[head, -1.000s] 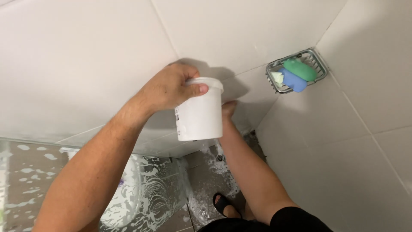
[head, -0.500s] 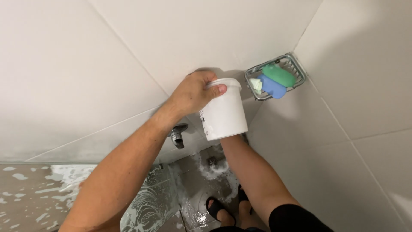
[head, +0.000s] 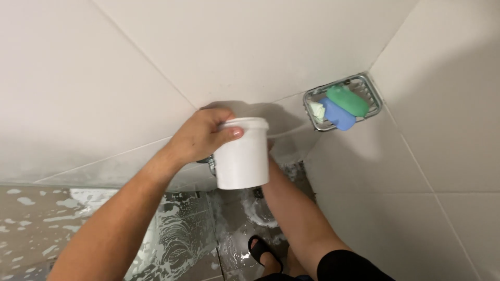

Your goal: Rinsing soap residue off a glass shower door using a cup filled with water from a sink.

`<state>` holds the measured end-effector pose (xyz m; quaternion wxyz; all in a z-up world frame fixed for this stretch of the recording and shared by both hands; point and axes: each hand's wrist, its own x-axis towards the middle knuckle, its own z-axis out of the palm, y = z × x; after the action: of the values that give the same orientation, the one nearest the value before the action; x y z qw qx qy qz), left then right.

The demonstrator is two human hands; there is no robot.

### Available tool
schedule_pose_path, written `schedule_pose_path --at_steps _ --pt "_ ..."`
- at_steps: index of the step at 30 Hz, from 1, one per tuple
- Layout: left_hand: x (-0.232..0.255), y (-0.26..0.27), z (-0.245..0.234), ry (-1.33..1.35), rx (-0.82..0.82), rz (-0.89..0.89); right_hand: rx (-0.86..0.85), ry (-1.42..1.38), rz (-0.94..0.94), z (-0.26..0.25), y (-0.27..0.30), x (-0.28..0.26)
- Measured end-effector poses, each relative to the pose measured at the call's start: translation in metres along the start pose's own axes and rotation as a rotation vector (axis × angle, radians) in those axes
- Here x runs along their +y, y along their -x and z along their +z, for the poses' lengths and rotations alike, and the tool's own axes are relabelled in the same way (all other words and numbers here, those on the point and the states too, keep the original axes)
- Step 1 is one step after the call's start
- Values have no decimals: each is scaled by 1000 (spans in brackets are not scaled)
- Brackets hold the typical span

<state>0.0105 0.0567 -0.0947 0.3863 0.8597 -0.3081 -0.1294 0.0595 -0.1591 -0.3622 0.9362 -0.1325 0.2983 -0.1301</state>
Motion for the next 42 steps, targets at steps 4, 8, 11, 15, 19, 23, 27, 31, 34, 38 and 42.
schedule_pose_path --at_steps 4,8,11,15,19,23,27,31,34,38,42 --pt "-28 46 -33 -110 -23 -53 89 -64 47 -1 -9 25" --pt "-53 85 -47 -103 -92 -155 104 -27 25 -20 -24 68" --pt "-77 105 -42 -112 -57 -201 109 6 10 -35 -35 98" --pt "-117 133 -25 -221 -2 -124 168 50 181 -24 -28 108" --pt "-127 163 -17 -313 62 -119 293 164 182 21 25 36" --pt "-161 190 6 -277 210 -67 33 -22 -384 5 -18 -3" --pt "-180 201 19 -209 312 -74 108 470 -1005 45 49 86" --pt "-183 210 30 -190 358 -124 -112 895 -1227 32 82 154" --pt "-182 214 31 -177 398 -106 -233 1272 -1540 18 48 150" --pt "-188 228 44 -142 454 -118 -186 1385 -1961 57 43 74" --pt "-191 247 62 -90 502 -118 -29 1246 -1762 57 42 44"
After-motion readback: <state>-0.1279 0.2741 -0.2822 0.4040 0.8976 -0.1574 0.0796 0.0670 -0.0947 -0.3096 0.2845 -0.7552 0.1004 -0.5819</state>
